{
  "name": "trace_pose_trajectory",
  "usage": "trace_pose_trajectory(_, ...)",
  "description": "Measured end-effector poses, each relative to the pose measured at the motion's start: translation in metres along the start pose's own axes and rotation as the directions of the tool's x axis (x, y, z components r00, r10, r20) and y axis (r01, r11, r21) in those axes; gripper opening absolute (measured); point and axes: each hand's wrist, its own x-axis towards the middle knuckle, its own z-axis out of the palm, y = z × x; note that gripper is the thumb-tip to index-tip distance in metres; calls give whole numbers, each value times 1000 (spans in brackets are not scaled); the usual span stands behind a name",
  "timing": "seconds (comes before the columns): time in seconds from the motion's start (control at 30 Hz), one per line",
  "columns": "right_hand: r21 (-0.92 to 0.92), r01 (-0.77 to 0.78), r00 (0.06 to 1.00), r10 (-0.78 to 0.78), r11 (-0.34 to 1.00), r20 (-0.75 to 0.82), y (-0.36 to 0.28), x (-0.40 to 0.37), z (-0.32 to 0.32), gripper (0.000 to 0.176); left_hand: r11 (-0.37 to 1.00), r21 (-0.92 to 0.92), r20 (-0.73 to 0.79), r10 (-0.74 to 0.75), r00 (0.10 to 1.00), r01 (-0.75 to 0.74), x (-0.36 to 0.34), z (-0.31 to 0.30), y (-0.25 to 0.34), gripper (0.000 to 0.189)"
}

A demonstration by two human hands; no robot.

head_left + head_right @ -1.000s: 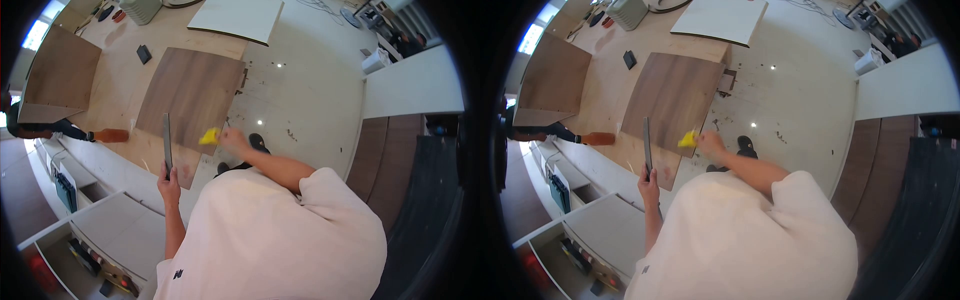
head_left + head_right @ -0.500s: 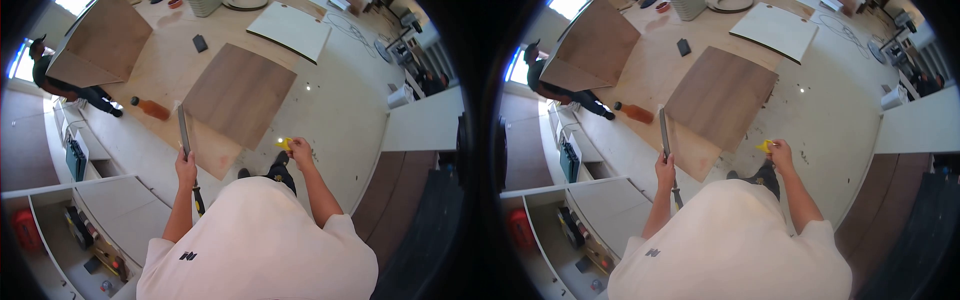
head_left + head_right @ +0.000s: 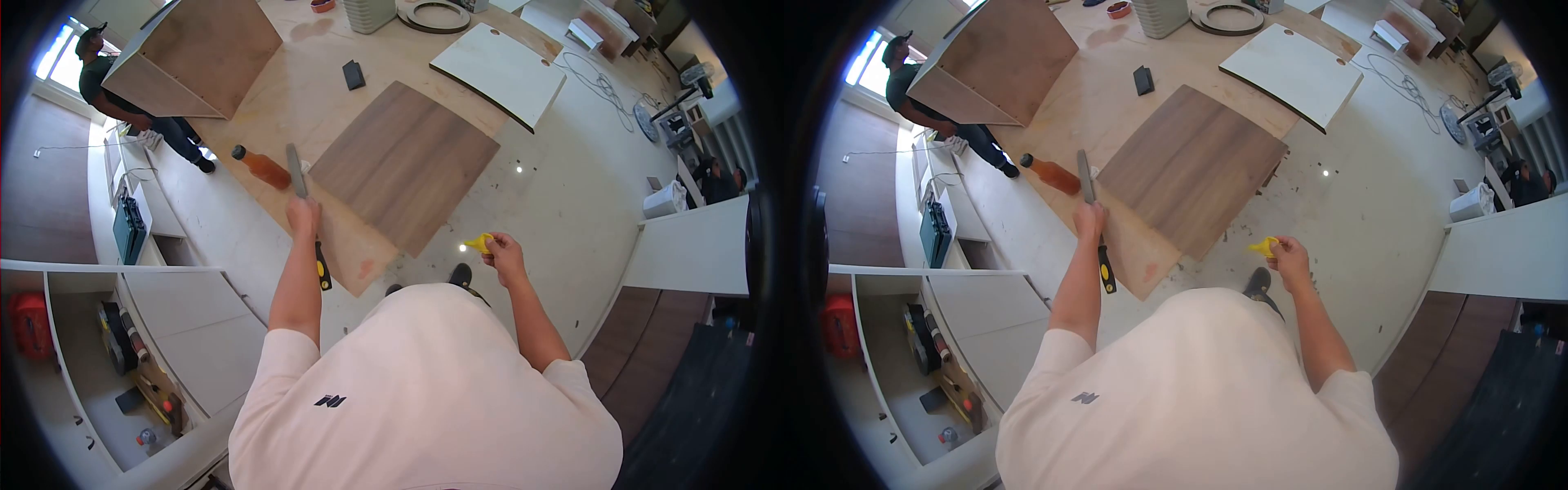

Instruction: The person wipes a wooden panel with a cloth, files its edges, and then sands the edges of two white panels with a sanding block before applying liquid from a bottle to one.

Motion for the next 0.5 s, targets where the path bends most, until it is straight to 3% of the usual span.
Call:
trace_pose_trajectory(0.13,73,-28,998,32,997,-57,-3,3,-25,27,992,128,-25,-11,1000,14,18,1,5,32)
trace_pose_trajectory(0.27,242,1,999,12,970,-52,8,13,-36,34,957,288,127,-12,992,-25,-3,-31,41,40)
trace_pose_trajectory(0.37,348,-6,1000,15,937,-24,-1,22,-19,37,870,374,-63,368,928,-319,-35,-12,68,45)
trace_pose_trajectory(0.43,372,22,1000,-21,928,-9,-3,34,4,38,723,135,61,676,734,-677,-54,21,84,48)
trace_pose_trajectory(0.5,303,25,996,-49,953,72,-5,43,34,43,666,-88,222,738,638,-740,-92,39,125,59)
